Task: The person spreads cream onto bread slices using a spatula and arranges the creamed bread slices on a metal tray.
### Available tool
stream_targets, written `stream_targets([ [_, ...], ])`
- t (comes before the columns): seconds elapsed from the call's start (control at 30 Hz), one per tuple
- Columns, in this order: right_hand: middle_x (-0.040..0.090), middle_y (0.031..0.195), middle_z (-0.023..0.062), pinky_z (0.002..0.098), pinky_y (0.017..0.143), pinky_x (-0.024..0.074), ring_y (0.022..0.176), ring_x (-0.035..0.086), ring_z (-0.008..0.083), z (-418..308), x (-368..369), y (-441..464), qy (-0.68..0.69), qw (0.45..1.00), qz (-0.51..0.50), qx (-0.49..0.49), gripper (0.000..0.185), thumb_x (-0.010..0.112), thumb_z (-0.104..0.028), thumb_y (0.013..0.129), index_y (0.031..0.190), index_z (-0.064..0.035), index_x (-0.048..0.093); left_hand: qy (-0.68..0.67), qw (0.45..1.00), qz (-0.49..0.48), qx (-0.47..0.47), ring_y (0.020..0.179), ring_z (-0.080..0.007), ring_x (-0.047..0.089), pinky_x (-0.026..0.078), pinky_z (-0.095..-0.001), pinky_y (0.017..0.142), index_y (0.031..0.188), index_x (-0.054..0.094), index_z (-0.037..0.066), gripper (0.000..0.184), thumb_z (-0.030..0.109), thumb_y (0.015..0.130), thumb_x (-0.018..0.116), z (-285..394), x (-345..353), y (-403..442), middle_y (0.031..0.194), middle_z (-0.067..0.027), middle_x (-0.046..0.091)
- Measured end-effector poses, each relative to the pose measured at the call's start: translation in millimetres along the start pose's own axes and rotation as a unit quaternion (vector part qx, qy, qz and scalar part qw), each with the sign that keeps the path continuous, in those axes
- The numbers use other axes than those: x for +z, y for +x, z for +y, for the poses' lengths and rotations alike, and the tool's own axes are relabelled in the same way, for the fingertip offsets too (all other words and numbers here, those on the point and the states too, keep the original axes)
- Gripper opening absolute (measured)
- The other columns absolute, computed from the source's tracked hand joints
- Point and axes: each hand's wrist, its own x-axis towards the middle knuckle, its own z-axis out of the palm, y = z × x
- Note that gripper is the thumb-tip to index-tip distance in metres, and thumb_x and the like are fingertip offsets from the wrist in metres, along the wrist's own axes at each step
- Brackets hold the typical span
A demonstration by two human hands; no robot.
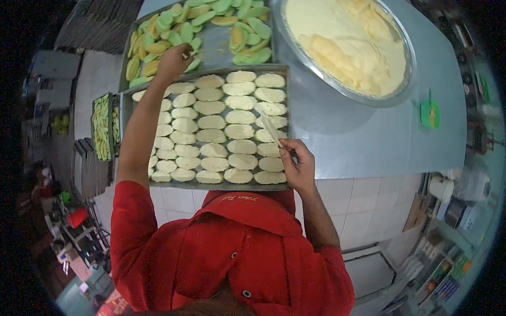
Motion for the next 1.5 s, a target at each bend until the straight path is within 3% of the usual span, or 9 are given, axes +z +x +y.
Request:
stream_targets([
  [0.07,0.064,0.098,0.0059,0.0251,0.079,0.0481,0.089,0.060,0.0114,-7.7,-12.1,-6.8,0.025,0.999,0.037,0.009,0.019,0.058,-0.006,0.094,0.111,0.0015,0.060,0.157,0.972,-0.173,-0.020,0.084,-0.0288,0.067,0.053,-0.0423,0.073,0.096,0.067,0.006,0.026,0.026,0.079,0.070,2.6,10.4,22.0,0.087,-0.0108,0.069],
  [0.37,0.067,0.097,0.0077,0.0259,0.079,0.0488,0.087,0.061,0.0111,-3.9,-44.9,-19.4,0.046,0.995,0.076,0.039,0.020,0.057,-0.009,0.095,0.113,0.0016,0.059,0.076,0.992,0.000,-0.099,0.082,-0.0334,0.068,0.054,-0.0396,0.075,0.090,0.068,0.000,0.071,0.068,0.072,0.065,60.6,89.1,90.7,0.083,-0.0172,0.070],
  [0.53,0.067,0.095,0.0068,0.0257,0.078,0.0486,0.084,0.060,0.0102,-5.7,-55.5,-24.1,0.022,0.997,0.071,0.025,0.021,0.058,-0.009,0.095,0.113,0.0015,0.058,0.094,0.972,-0.126,-0.174,0.076,-0.0299,0.069,0.054,-0.0374,0.072,0.082,0.071,0.000,0.059,0.059,0.071,0.071,56.8,98.5,109.2,0.080,-0.0151,0.071],
  [0.67,0.067,0.096,0.0068,0.0257,0.077,0.0487,0.084,0.060,0.0100,-3.8,-59.3,-28.6,0.032,0.995,0.088,0.027,0.022,0.058,-0.009,0.095,0.114,0.0015,0.057,-0.315,0.902,-0.073,-0.286,0.078,-0.0199,0.063,0.054,-0.0334,0.066,0.101,0.066,0.002,0.035,0.028,0.080,0.074,54.3,73.9,79.5,0.092,-0.0065,0.065],
  [0.73,0.067,0.096,0.0069,0.0256,0.077,0.0488,0.084,0.060,0.0101,-3.0,-56.3,-27.7,0.054,0.995,0.081,0.026,0.022,0.057,-0.010,0.096,0.114,0.0017,0.057,-0.653,0.708,-0.055,-0.264,0.088,-0.0222,0.063,0.054,-0.0361,0.071,0.114,0.057,0.003,0.034,0.021,0.087,0.067,48.4,57.1,55.0,0.109,-0.0088,0.059],
  [0.87,0.066,0.098,0.0070,0.0250,0.076,0.0487,0.084,0.059,0.0102,-6.1,-37.9,-13.9,0.077,0.996,0.034,0.018,0.022,0.055,-0.010,0.097,0.115,0.0021,0.056,-0.707,0.683,-0.053,-0.175,0.096,-0.0240,0.062,0.055,-0.0379,0.079,0.118,0.052,0.001,0.035,0.015,0.089,0.065,57.3,25.7,-4.3,0.115,-0.0110,0.055],
  [0.93,0.066,0.097,0.0068,0.0246,0.076,0.0486,0.084,0.059,0.0099,-5.9,-22.2,-2.6,0.072,0.997,-0.001,0.003,0.022,0.055,-0.010,0.097,0.116,0.0021,0.056,-0.593,0.761,0.075,-0.253,0.100,-0.0262,0.061,0.055,-0.0407,0.085,0.122,0.048,0.001,0.039,0.010,0.088,0.066,35.7,28.9,-18.6,0.110,-0.0107,0.056],
  [1.07,0.066,0.096,0.0065,0.0238,0.076,0.0482,0.083,0.058,0.0088,-26.5,19.1,11.9,0.063,0.995,-0.072,-0.021,0.022,0.056,-0.010,0.097,0.116,0.0021,0.056,-0.689,0.656,0.147,-0.270,0.097,-0.0281,0.060,0.054,-0.0425,0.090,0.119,0.048,0.004,0.031,0.008,0.091,0.060,13.7,7.7,-39.5,0.108,-0.0091,0.057],
  [1.5,0.065,0.091,0.0128,0.0302,0.067,0.0505,0.076,0.065,0.0244,-84.6,150.7,28.3,-0.072,0.963,-0.105,-0.237,0.022,0.060,0.004,0.086,0.105,-0.0038,0.067,-0.868,0.478,-0.067,-0.116,0.112,-0.0270,0.061,0.058,-0.0402,0.086,0.143,0.030,0.010,0.062,0.025,0.092,0.062,73.3,-28.4,-252.6,0.130,-0.0149,0.053],
])
